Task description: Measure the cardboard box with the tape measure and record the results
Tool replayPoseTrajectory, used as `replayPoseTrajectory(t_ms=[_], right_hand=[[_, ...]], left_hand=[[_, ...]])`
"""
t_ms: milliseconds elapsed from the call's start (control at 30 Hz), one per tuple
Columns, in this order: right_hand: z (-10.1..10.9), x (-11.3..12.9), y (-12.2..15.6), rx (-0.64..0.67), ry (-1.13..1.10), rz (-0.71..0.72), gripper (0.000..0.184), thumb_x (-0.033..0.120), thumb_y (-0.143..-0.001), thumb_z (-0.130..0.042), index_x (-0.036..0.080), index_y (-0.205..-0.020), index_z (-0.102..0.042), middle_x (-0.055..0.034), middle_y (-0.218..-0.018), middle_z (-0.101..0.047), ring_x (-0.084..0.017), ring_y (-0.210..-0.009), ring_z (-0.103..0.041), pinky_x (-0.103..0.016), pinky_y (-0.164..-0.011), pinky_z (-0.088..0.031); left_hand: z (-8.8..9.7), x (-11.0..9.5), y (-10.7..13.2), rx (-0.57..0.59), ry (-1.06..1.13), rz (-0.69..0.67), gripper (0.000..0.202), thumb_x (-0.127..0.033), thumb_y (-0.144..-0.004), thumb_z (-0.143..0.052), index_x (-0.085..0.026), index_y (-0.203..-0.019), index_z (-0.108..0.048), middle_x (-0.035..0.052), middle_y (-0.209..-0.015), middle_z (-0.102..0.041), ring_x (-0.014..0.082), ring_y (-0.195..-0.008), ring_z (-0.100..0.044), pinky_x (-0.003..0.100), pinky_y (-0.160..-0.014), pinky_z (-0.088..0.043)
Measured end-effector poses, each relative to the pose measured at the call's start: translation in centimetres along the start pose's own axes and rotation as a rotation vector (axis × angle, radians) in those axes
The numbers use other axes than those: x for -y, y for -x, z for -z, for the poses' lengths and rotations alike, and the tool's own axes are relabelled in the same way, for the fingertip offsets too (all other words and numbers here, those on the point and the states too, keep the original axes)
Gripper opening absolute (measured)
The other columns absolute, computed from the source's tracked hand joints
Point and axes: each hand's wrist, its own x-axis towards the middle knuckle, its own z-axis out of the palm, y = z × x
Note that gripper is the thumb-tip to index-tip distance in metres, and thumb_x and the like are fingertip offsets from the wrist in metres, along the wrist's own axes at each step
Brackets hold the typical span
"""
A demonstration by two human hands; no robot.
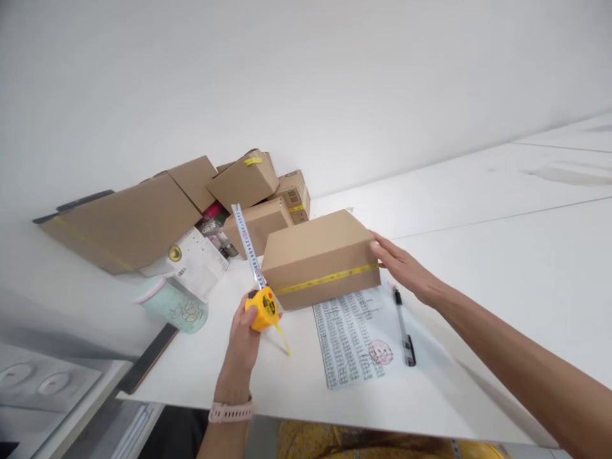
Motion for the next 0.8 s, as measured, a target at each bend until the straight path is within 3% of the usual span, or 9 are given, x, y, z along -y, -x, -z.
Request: replayPoseTrajectory(t_ms=[133,233,300,367,467,533,600,667,800], right_hand=[[0.6,4.4,-2.3,-0.16,0.168,0.06,0.073,0.068,-0.09,-0.041,0.038,-0.155,-0.029,-0.0082,-0.146,-0.05,-0.032,-0.122,-0.057,-0.046,-0.097,-0.051],[0.5,6.2,-4.7,-0.246,0.36,0.107,0.064,0.067,-0.088,-0.046,0.034,-0.142,-0.05,-0.013,-0.133,-0.055,-0.033,-0.111,-0.059,-0.05,-0.095,-0.05],[0.1,6.5,-6.2,-0.294,0.456,0.114,0.06,0.065,-0.086,-0.048,0.028,-0.131,-0.057,-0.0143,-0.124,-0.057,-0.034,-0.11,-0.058,-0.053,-0.095,-0.049],[-0.2,6.3,-7.5,-0.296,0.502,0.119,0.066,0.065,-0.084,-0.049,0.025,-0.137,-0.051,-0.0154,-0.124,-0.057,-0.036,-0.113,-0.056,-0.054,-0.095,-0.048],[-0.4,5.8,-9.0,-0.22,0.538,0.118,0.077,0.066,-0.086,-0.044,0.025,-0.151,-0.036,-0.0177,-0.143,-0.045,-0.039,-0.127,-0.047,-0.055,-0.1,-0.044],[-0.3,5.5,-9.8,-0.167,0.587,0.145,0.071,0.063,-0.089,-0.039,0.028,-0.151,-0.038,-0.0141,-0.157,-0.03,-0.041,-0.138,-0.035,-0.057,-0.107,-0.037],[-0.3,5.3,-10.7,-0.11,0.65,0.2,0.061,0.057,-0.092,-0.035,0.03,-0.146,-0.045,-0.0074,-0.162,-0.026,-0.04,-0.143,-0.027,-0.058,-0.111,-0.031],[-0.2,4.9,-11.5,-0.031,0.711,0.236,0.056,0.05,-0.093,-0.031,0.03,-0.142,-0.049,-0.0046,-0.158,-0.035,-0.036,-0.143,-0.029,-0.057,-0.111,-0.03],[-0.2,4.6,-13.3,0.071,0.791,0.25,0.055,0.046,-0.093,-0.028,0.027,-0.138,-0.053,-0.0083,-0.145,-0.052,-0.035,-0.133,-0.043,-0.057,-0.106,-0.036]], left_hand=[[-1.2,-3.4,-1.8,0.065,-0.006,-0.127,0.055,-0.043,-0.065,-0.083,-0.021,-0.111,-0.062,0.0049,-0.104,-0.064,0.0192,-0.083,-0.063,0.032,-0.074,-0.057],[-2.1,-5.3,-3.3,0.11,-0.025,-0.145,0.053,-0.042,-0.066,-0.082,-0.02,-0.11,-0.062,0.005,-0.104,-0.064,0.018,-0.082,-0.062,0.031,-0.071,-0.057],[-2.3,-5.6,-4.4,0.132,-0.037,-0.122,0.048,-0.041,-0.069,-0.08,-0.018,-0.107,-0.063,0.0056,-0.104,-0.064,0.0172,-0.082,-0.061,0.03,-0.071,-0.057],[-2.2,-5.5,-5.3,0.142,-0.041,-0.09,0.044,-0.042,-0.071,-0.079,-0.017,-0.104,-0.064,0.0061,-0.103,-0.065,0.0174,-0.084,-0.062,0.03,-0.072,-0.057],[-2.3,-5.3,-5.4,0.13,-0.049,-0.094,0.046,-0.044,-0.07,-0.079,-0.017,-0.105,-0.064,0.0064,-0.101,-0.065,0.0186,-0.084,-0.063,0.032,-0.074,-0.057],[-2.9,-5.3,-4.0,0.101,-0.076,-0.136,0.051,-0.042,-0.068,-0.08,-0.019,-0.109,-0.062,0.0058,-0.1,-0.065,0.0193,-0.084,-0.064,0.032,-0.074,-0.057],[-4.0,-4.8,-1.6,0.085,-0.081,-0.143,0.056,-0.042,-0.066,-0.082,-0.021,-0.113,-0.06,0.0055,-0.099,-0.065,0.0205,-0.084,-0.064,0.032,-0.073,-0.056],[-5.6,-3.7,1.3,0.127,-0.026,-0.07,0.06,-0.046,-0.066,-0.082,-0.022,-0.116,-0.059,0.0073,-0.103,-0.065,0.0223,-0.086,-0.064,0.032,-0.071,-0.056],[-8.7,-0.9,5.3,0.217,0.149,0.19,0.06,-0.048,-0.063,-0.083,-0.021,-0.112,-0.061,0.0106,-0.125,-0.059,0.0233,-0.092,-0.063,0.032,-0.071,-0.055]])
